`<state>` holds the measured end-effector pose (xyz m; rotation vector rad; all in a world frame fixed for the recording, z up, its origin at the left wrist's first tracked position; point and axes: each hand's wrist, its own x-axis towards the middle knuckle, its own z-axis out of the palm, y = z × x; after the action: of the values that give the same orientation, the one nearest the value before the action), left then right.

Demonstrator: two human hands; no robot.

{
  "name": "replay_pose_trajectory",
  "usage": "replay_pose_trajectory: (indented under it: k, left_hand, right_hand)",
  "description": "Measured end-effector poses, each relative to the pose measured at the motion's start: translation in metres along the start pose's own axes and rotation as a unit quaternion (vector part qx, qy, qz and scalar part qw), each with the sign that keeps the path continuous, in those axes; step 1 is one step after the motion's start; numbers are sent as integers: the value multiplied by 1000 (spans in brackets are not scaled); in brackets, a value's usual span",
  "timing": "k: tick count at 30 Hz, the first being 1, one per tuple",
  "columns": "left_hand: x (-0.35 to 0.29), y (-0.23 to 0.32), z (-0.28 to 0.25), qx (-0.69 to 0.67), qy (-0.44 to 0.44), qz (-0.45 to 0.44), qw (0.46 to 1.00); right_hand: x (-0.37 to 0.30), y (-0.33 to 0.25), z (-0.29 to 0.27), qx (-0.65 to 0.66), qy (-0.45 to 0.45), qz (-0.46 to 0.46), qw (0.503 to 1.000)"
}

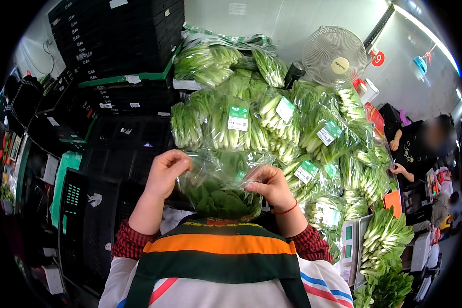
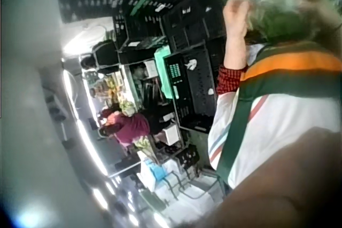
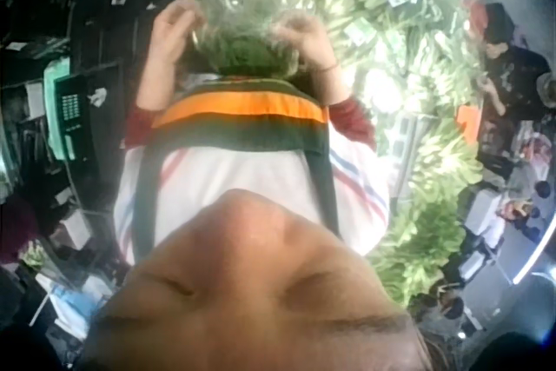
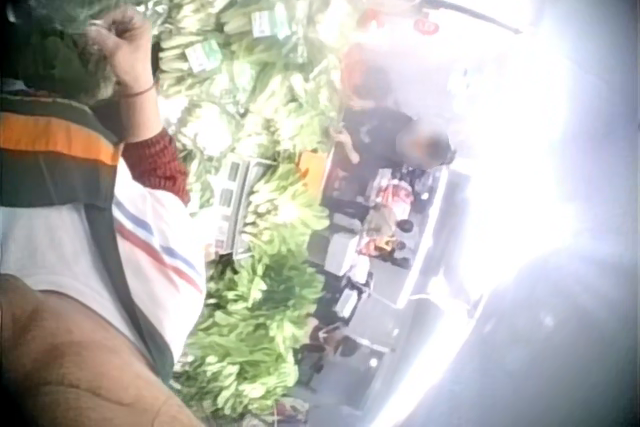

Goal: The person packs leafy green vegetables into clear plastic bags, seals them, and applies labels to each bag. The person then stacks the labeled bags and places them into black crates for storage or transport.

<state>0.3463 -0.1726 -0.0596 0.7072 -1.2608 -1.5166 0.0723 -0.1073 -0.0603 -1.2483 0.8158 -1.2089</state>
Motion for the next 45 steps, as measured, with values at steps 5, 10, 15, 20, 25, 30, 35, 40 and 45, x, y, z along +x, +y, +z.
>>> replay_pose_trajectory:
  k: [5,10,15,20,25,30,35,40,45]
  left_hand:
    - [13,18,11,-34,-39,-18,998]
    - [16,20,14,-2,-57,38,998]
    - [13,17,-5,65,36,207,975]
    - [21,24,-5,8,-2,202,979]
    - [24,27,1,3,-36,173,984]
    - [27,30,1,-10,-60,190,980]
    - [26,26,-6,8,-29,255,966]
    - [26,27,-4,18,-10,237,971]
    - [17,11,-15,-103,-34,179,978]
  right_hand:
    - [7,-21,-13,12,-116,-22,993]
    - [7,-28,-21,-4,-92,-46,995]
    - [1,-33,-44,-151,83,-152,973]
    - [5,-43,-37,-105,34,-89,990]
    - [23,-58,-28,-58,-92,-74,991]
    - [30,-51,-36,1,-114,-108,988]
    - [30,-54,-32,79,-25,-97,992]
    - [33,-55,-32,94,-137,-192,967]
    - [18,-48,-60,135,47,-242,960]
